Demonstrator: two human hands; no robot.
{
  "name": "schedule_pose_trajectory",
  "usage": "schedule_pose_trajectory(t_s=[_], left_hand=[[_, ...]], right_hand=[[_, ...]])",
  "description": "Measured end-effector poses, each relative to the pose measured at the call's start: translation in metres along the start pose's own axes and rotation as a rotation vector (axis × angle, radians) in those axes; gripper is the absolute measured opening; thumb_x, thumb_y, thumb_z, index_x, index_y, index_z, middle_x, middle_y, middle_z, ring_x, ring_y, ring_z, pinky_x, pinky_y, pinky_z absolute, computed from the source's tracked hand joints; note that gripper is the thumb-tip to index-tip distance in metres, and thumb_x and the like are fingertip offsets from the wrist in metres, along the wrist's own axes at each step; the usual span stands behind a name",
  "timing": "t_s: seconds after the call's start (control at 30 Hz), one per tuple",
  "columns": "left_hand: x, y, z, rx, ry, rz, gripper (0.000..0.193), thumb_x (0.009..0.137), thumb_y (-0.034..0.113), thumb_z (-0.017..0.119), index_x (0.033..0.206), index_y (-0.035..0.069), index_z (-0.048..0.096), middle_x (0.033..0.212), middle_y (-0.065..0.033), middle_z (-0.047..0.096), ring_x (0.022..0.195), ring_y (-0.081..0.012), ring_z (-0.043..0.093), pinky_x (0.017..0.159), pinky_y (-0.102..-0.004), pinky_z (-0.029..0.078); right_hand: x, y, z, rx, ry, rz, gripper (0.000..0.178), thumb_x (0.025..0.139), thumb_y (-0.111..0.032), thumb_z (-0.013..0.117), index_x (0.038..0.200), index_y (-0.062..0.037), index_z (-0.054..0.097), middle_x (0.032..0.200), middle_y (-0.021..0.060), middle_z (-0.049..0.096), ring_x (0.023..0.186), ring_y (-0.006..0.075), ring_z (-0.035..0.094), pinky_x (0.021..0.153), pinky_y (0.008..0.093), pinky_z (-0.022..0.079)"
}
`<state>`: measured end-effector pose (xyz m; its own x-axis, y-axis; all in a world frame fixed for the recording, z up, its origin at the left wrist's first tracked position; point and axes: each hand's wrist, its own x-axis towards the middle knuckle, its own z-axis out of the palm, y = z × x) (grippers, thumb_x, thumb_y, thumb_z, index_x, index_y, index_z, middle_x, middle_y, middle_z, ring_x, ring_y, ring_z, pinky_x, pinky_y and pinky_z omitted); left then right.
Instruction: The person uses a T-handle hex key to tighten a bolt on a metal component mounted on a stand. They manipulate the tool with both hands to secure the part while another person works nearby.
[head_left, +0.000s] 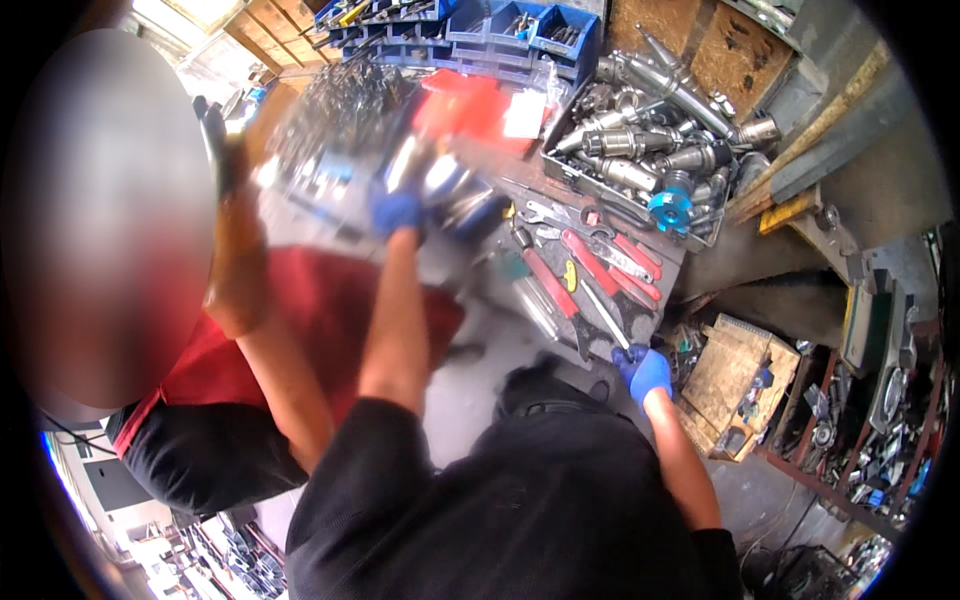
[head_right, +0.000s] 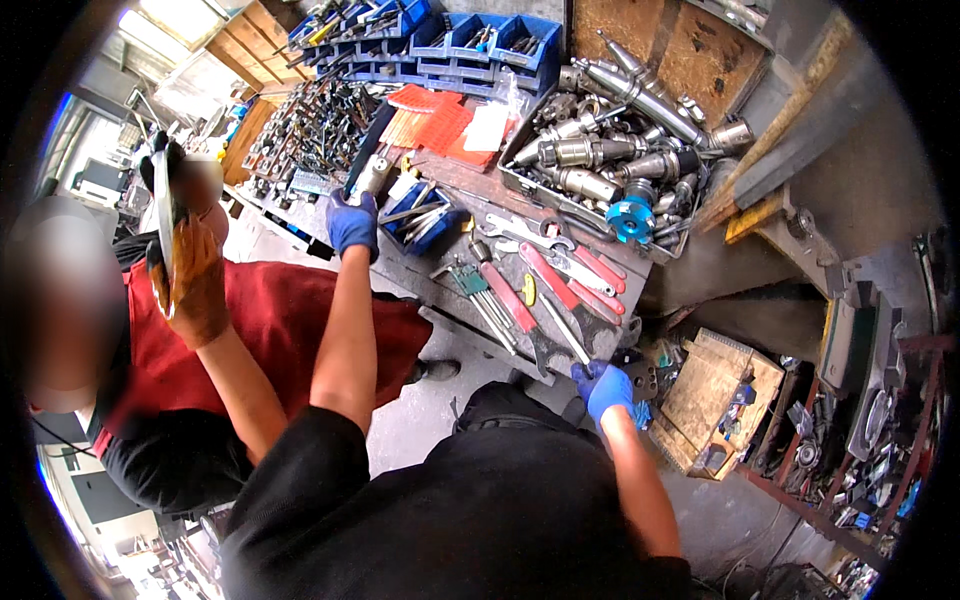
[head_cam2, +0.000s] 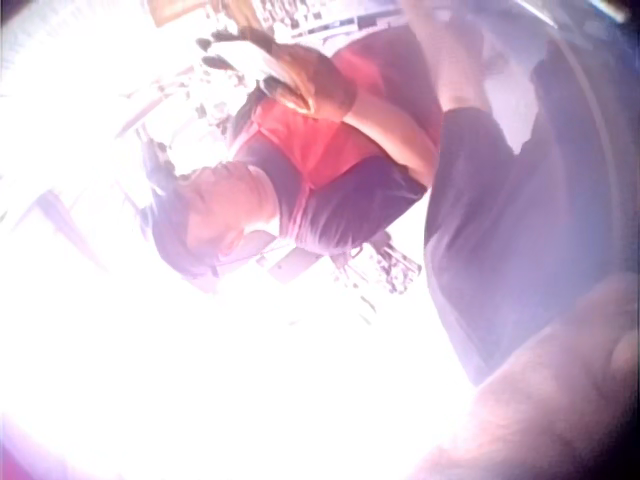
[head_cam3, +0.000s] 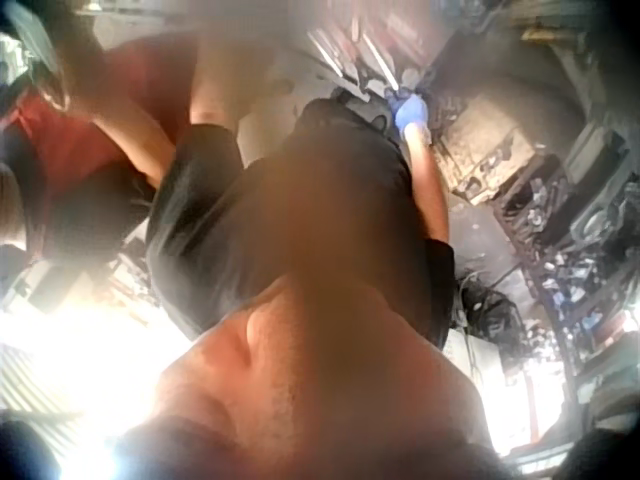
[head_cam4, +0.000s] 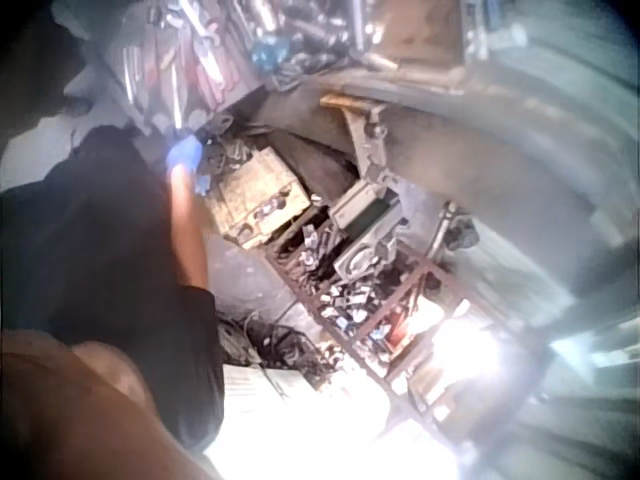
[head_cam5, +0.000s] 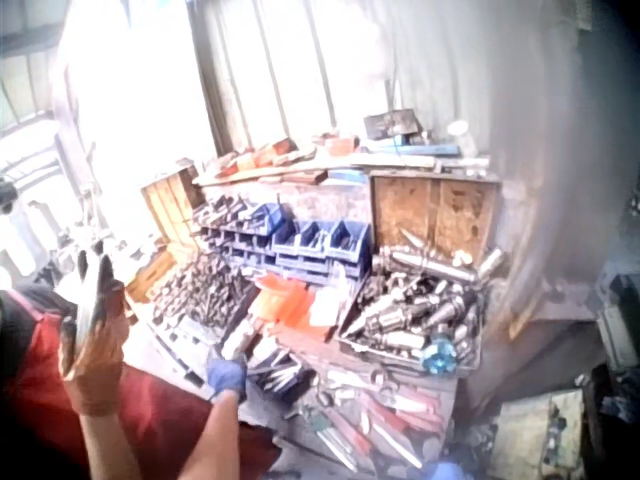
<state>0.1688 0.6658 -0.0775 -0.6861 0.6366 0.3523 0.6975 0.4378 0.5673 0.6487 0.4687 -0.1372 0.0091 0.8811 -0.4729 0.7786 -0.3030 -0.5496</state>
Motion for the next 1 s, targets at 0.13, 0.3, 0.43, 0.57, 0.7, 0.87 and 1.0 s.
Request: schedule_pose_trajectory(t_s=[0.13, 0.3, 0.43, 0.57, 0.7, 0.87, 1.0], left_hand=[[0.055, 0.005, 0.037, 0.256, -0.377, -0.163, 0.074, 0.080, 0.040, 0.082, 0.139, 0.004, 0.058, 0.133, -0.0282, 0.066, 0.124, -0.0455, 0.064, 0.104, -0.0495, 0.053], [0.101, -0.018, 0.087, 0.464, -0.616, -0.125, 0.070, 0.072, 0.033, 0.090, 0.130, 0.001, 0.068, 0.133, -0.0242, 0.069, 0.125, -0.0365, 0.067, 0.102, -0.0460, 0.057], [0.117, -0.046, 0.123, 0.529, -0.541, -0.027, 0.064, 0.071, 0.027, 0.092, 0.125, 0.000, 0.070, 0.119, -0.0197, 0.075, 0.107, -0.0320, 0.074, 0.090, -0.0416, 0.060], [0.120, -0.042, 0.123, 0.525, -0.565, -0.038, 0.062, 0.072, 0.026, 0.092, 0.124, 0.000, 0.070, 0.116, -0.0181, 0.076, 0.103, -0.0298, 0.074, 0.087, -0.0399, 0.060], [0.116, -0.047, 0.115, 0.451, -0.529, -0.102, 0.060, 0.072, 0.025, 0.092, 0.123, 0.000, 0.071, 0.112, -0.0165, 0.076, 0.098, -0.0276, 0.075, 0.084, -0.0381, 0.059], [0.099, -0.042, 0.058, 0.011, -0.390, -0.294, 0.058, 0.072, 0.023, 0.092, 0.121, 0.000, 0.071, 0.107, -0.0145, 0.077, 0.092, -0.0249, 0.075, 0.080, -0.0360, 0.059], [0.012, 0.048, -0.028, -1.018, -0.414, -0.019, 0.048, 0.075, 0.019, 0.089, 0.116, -0.001, 0.072, 0.092, -0.0065, 0.073, 0.079, -0.0153, 0.068, 0.071, -0.0283, 0.053]], right_hand=[[0.000, 0.007, 0.013, -0.022, 0.036, 0.117, 0.040, 0.092, -0.045, 0.074, 0.105, -0.0064, 0.078, 0.098, 0.0226, 0.075, 0.090, 0.0407, 0.072, 0.081, 0.0461, 0.056], [-0.014, 0.019, 0.016, 0.214, 0.045, 0.164, 0.036, 0.093, -0.039, 0.077, 0.100, -0.0032, 0.077, 0.092, 0.0187, 0.078, 0.078, 0.0291, 0.073, 0.078, 0.0405, 0.056], [-0.043, 0.040, 0.016, 0.256, 0.162, 0.108, 0.032, 0.096, -0.032, 0.076, 0.100, -0.0005, 0.076, 0.088, 0.0154, 0.078, 0.076, 0.0165, 0.068, 0.076, 0.0364, 0.055], [-0.066, 0.050, 0.001, 0.212, 0.177, 0.210, 0.026, 0.097, -0.026, 0.075, 0.098, -0.0006, 0.075, 0.084, 0.0121, 0.077, 0.072, 0.0132, 0.066, 0.072, 0.0355, 0.055], [-0.081, 0.064, -0.018, 0.244, 0.258, 0.204, 0.020, 0.097, -0.020, 0.076, 0.097, 0.0000, 0.074, 0.082, 0.0072, 0.076, 0.072, 0.0113, 0.065, 0.070, 0.0334, 0.054], [-0.090, 0.038, -0.051, 0.572, 0.311, 0.147, 0.014, 0.098, -0.013, 0.075, 0.102, 0.0008, 0.076, 0.088, 0.0065, 0.077, 0.078, 0.0117, 0.070, 0.072, 0.0308, 0.057], [-0.094, -0.023, -0.097, 0.506, 0.327, -0.067, 0.013, 0.098, -0.009, 0.073, 0.104, 0.0020, 0.077, 0.091, 0.0079, 0.077, 0.082, 0.0123, 0.072, 0.074, 0.0299, 0.059]])
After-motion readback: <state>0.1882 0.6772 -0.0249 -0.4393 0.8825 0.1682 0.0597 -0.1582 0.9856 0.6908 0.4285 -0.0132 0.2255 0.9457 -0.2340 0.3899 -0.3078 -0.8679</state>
